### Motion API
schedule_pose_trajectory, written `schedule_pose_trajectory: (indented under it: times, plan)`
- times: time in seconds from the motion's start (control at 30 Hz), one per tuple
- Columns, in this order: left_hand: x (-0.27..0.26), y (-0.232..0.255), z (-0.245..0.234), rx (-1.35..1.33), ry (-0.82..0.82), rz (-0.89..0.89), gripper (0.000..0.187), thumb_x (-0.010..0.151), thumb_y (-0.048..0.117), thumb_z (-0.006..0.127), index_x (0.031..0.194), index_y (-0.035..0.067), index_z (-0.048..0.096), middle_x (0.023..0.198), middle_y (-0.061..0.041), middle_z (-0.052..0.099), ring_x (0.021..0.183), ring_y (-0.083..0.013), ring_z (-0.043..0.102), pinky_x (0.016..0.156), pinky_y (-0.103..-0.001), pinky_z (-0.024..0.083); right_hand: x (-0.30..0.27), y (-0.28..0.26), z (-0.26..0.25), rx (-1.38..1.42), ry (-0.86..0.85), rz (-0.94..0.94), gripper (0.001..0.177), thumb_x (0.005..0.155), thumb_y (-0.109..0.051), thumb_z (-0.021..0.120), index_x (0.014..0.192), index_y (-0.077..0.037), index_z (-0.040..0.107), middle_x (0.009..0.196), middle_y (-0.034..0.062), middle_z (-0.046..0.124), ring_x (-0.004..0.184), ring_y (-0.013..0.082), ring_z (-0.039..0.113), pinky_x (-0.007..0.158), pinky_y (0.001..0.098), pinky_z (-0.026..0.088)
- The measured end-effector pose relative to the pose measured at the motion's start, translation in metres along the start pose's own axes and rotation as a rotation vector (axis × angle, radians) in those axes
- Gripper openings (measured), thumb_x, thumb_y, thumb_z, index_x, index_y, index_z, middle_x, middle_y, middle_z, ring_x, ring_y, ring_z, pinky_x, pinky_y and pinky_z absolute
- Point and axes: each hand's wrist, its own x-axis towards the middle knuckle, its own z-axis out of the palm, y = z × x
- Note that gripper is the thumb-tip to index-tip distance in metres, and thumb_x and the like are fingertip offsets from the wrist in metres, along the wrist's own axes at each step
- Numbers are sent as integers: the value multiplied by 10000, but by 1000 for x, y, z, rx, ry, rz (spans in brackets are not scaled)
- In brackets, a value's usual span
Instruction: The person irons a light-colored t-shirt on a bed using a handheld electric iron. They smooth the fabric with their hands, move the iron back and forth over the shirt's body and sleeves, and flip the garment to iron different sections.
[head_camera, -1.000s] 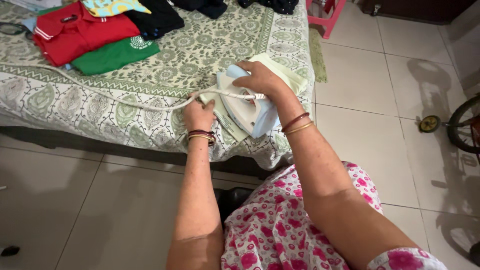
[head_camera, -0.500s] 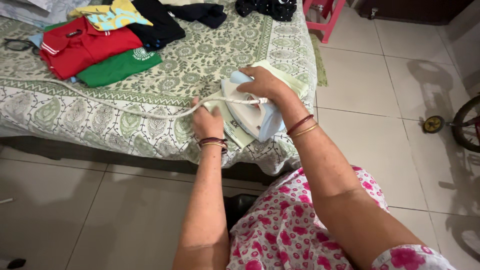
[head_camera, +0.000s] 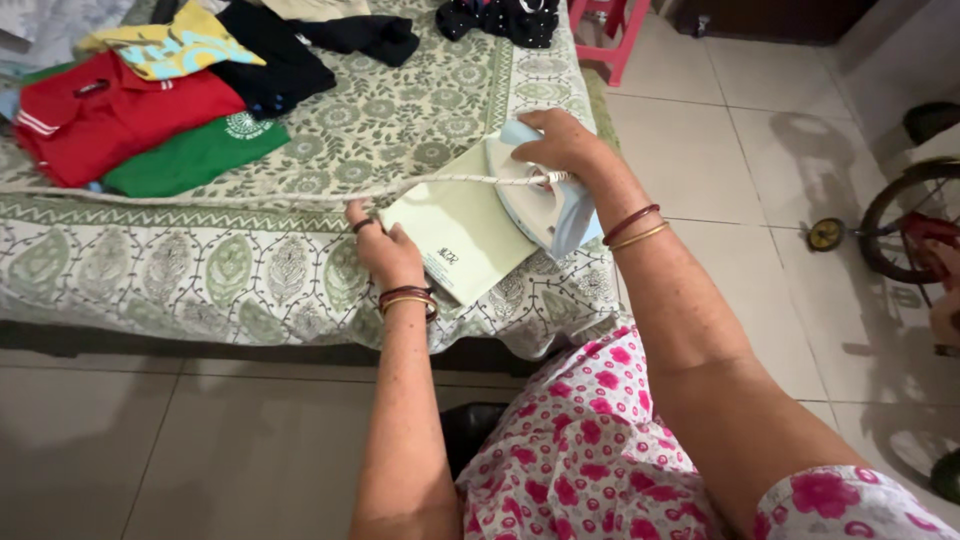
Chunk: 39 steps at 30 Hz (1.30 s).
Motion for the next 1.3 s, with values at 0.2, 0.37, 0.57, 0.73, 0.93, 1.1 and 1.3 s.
schedule_pose_trajectory:
  times: [0.2,0.37,0.57,0.73,0.93,1.1,1.3]
  plan:
    - [-3,-11,1,305,-73,177,217,845,-108,584,968,49,668,1030,-229,664,1023,-419,637,898,-477,515,24,0,-2,-18,-37,61,610,778,-236,789,1341,-44,654,1114,167,749,966,270,733,846,372,569]
    - [1,-4,-1,293,-149,160,159,807,-7,668,931,64,736,1022,-219,680,1015,-409,629,894,-471,512,54,20,9,-15,10,89,606,759,-280,805,1292,-27,669,1106,162,744,956,270,729,833,376,573]
    - [2,-5,-5,251,-178,125,325,759,84,782,1077,45,722,1106,-226,700,1075,-409,641,960,-459,502,52,19,1,-54,-60,190,549,800,-317,756,1251,-12,689,1107,185,747,937,312,737,778,424,585]
    - [0,-6,0,214,-88,124,395,767,70,767,1154,22,702,1138,-240,700,1085,-420,664,968,-470,513,26,4,-1,-133,-60,156,598,812,-341,773,1293,-4,661,1166,202,722,964,298,723,801,395,581]
    - [2,-11,5,347,-112,-31,423,782,134,840,1163,16,702,1033,-268,702,990,-455,671,890,-503,518,-34,-29,11,141,-34,237,701,755,-282,765,1374,-15,574,1179,183,726,966,295,750,793,407,603]
    - [-1,-16,3,196,-165,101,361,763,119,822,1112,76,737,1067,-204,752,1020,-375,722,917,-442,546,-62,-35,23,138,36,37,663,791,-253,783,1363,30,602,1234,206,720,1125,281,696,973,360,528]
    - [0,-6,1,203,-173,60,376,810,89,784,1178,74,706,1074,-199,745,1013,-342,713,907,-401,542,-93,-62,23,253,149,-91,730,809,-253,782,1426,48,531,1342,222,660,1222,274,663,1025,347,501]
